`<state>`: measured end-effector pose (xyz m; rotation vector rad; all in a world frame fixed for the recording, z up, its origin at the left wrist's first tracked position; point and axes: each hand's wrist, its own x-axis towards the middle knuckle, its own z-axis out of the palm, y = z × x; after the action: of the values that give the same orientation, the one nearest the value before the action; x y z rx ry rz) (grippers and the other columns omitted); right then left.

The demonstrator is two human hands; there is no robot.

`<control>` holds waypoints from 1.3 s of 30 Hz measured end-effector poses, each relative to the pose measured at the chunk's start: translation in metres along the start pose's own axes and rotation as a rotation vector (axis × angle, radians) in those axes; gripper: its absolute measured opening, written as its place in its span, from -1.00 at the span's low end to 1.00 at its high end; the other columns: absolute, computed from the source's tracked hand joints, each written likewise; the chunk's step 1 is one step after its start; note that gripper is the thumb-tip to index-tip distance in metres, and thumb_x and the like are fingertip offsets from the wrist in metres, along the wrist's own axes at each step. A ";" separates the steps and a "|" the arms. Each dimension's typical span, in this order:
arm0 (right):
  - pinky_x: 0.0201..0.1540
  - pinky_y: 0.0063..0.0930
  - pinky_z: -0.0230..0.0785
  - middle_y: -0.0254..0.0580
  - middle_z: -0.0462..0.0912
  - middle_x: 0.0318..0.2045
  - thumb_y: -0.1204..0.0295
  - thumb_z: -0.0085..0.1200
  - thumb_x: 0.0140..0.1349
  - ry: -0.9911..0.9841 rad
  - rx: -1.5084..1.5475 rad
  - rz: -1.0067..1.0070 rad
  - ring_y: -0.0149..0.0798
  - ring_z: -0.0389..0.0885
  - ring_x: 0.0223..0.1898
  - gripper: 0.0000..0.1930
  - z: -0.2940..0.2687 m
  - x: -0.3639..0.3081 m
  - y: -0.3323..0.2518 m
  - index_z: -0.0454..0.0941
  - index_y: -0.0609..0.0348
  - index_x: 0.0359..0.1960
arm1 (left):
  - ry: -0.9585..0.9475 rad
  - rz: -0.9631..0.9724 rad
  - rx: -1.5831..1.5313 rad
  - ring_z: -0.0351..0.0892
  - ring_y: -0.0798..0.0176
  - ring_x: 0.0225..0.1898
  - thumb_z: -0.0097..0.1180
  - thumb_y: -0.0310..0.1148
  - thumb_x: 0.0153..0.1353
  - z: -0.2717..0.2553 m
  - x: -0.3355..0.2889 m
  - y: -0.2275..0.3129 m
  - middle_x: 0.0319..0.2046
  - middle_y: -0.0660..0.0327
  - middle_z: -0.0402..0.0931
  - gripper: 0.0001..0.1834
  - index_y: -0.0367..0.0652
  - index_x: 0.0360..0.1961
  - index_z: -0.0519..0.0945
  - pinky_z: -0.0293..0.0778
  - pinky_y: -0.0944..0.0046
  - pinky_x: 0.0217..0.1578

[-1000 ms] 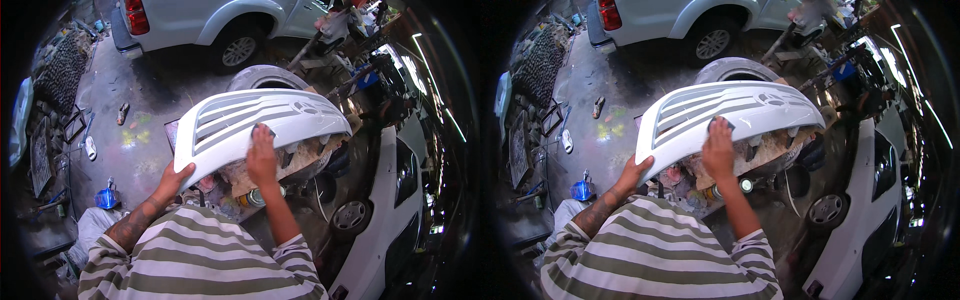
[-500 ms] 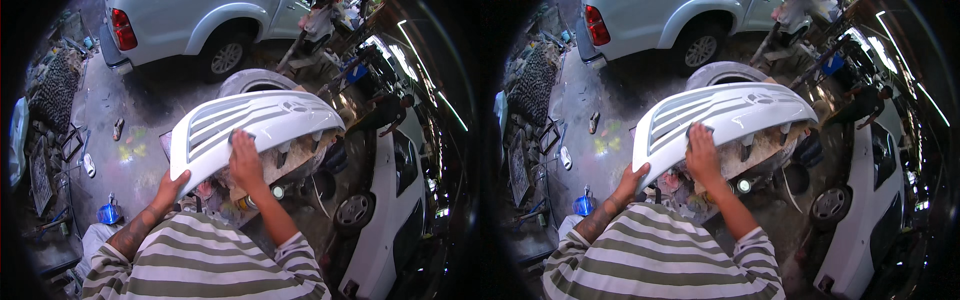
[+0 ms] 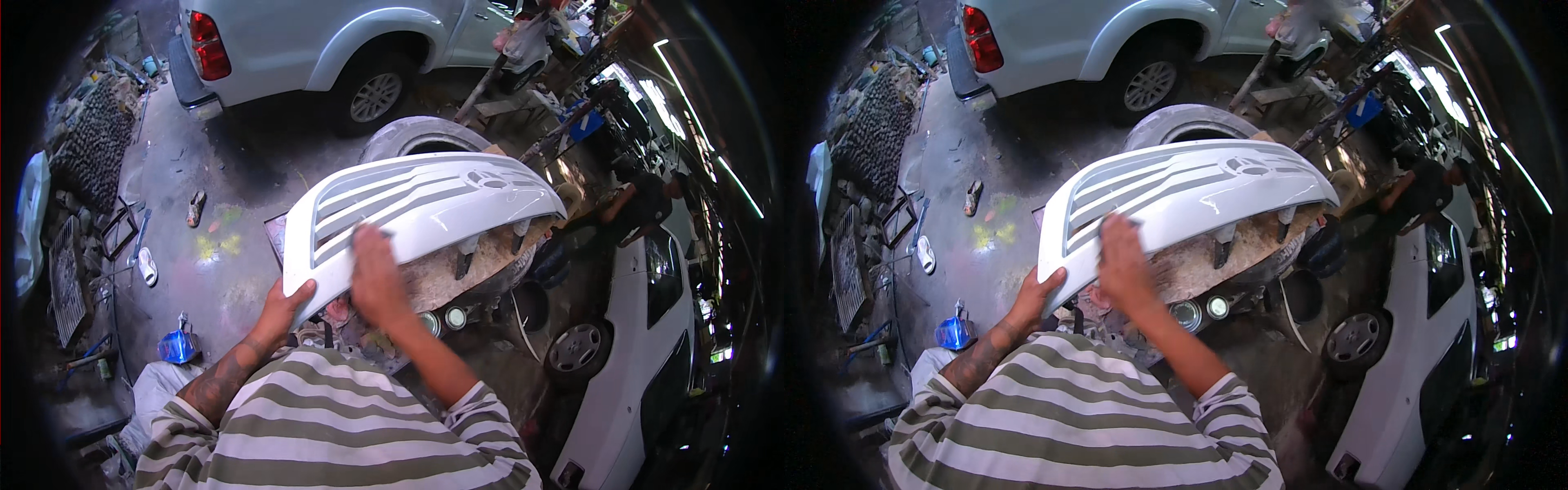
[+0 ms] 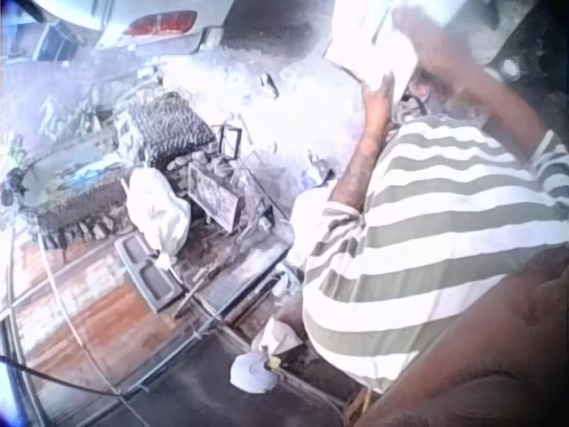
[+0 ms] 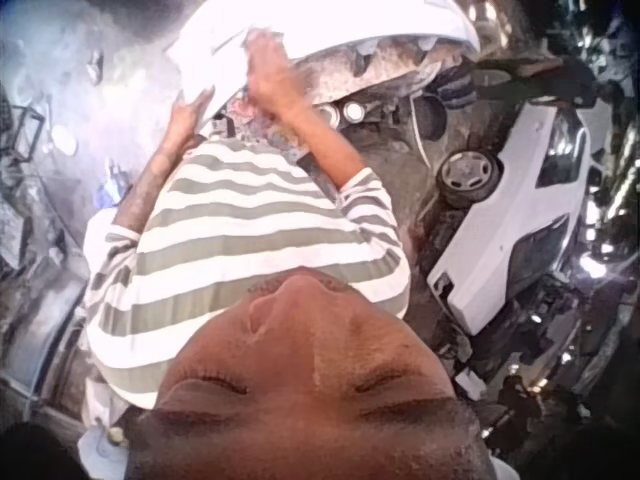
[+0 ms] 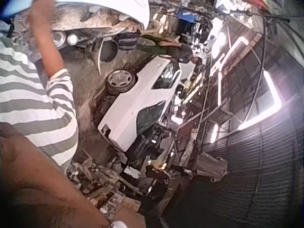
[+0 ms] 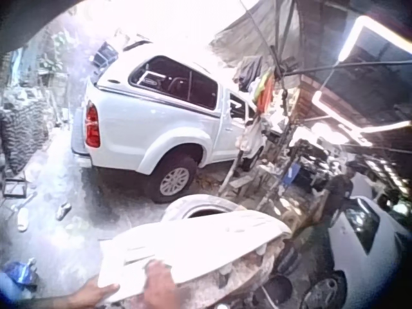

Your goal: Sanding the surface of a white plastic car grille in an auto workshop.

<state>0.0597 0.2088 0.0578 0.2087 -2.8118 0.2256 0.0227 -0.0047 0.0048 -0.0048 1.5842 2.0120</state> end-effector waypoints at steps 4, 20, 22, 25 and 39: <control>0.54 0.05 -0.20 0.46 0.12 0.42 0.33 -0.07 0.29 0.074 -0.046 0.119 0.29 0.03 0.50 -0.29 -0.008 0.008 0.017 0.10 0.57 0.40 | 0.001 -0.037 0.015 0.55 0.22 -0.02 0.33 -0.07 0.26 -0.004 -0.007 0.003 0.02 0.08 0.55 -0.30 -0.32 0.24 0.39 0.49 0.21 0.03; 0.52 0.13 -0.21 0.52 0.03 0.43 0.51 -0.32 0.37 0.216 -0.017 0.313 0.41 -0.07 0.50 -0.41 -0.015 -0.004 0.088 0.05 0.59 0.41 | 0.005 -0.078 0.017 0.54 0.25 -0.05 0.34 -0.07 0.25 -0.002 -0.009 0.010 -0.02 0.10 0.56 -0.32 -0.33 0.20 0.42 0.47 0.23 0.00; 0.53 0.13 -0.27 0.47 0.02 0.45 0.41 -0.24 0.37 0.148 0.081 0.192 0.37 -0.12 0.52 -0.34 -0.003 -0.012 0.046 -0.02 0.56 0.45 | 0.000 -0.071 0.003 0.54 0.24 -0.05 0.34 -0.06 0.25 0.001 -0.002 0.009 -0.02 0.09 0.56 -0.32 -0.33 0.20 0.42 0.46 0.23 0.01; 0.54 0.11 -0.31 0.46 0.01 0.46 0.37 -0.24 0.38 0.112 0.170 0.161 0.38 -0.13 0.52 -0.31 -0.009 -0.017 0.039 -0.04 0.56 0.45 | 0.032 -0.097 0.015 0.53 0.23 -0.02 0.33 -0.07 0.26 -0.002 0.000 0.006 0.00 0.08 0.55 -0.31 -0.34 0.22 0.39 0.45 0.21 0.05; 0.55 0.06 -0.32 0.51 -0.11 0.48 0.33 -0.34 0.47 0.105 0.077 0.433 0.39 -0.16 0.52 -0.35 -0.009 -0.005 0.046 -0.08 0.62 0.44 | 0.032 -0.092 -0.014 0.54 0.22 -0.01 0.33 -0.10 0.26 0.000 -0.007 0.009 0.01 0.10 0.55 -0.31 -0.33 0.24 0.38 0.45 0.19 0.07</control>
<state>0.0590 0.2555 0.0587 -0.3891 -2.7118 0.4275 0.0242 -0.0089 0.0155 -0.1139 1.5607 1.9609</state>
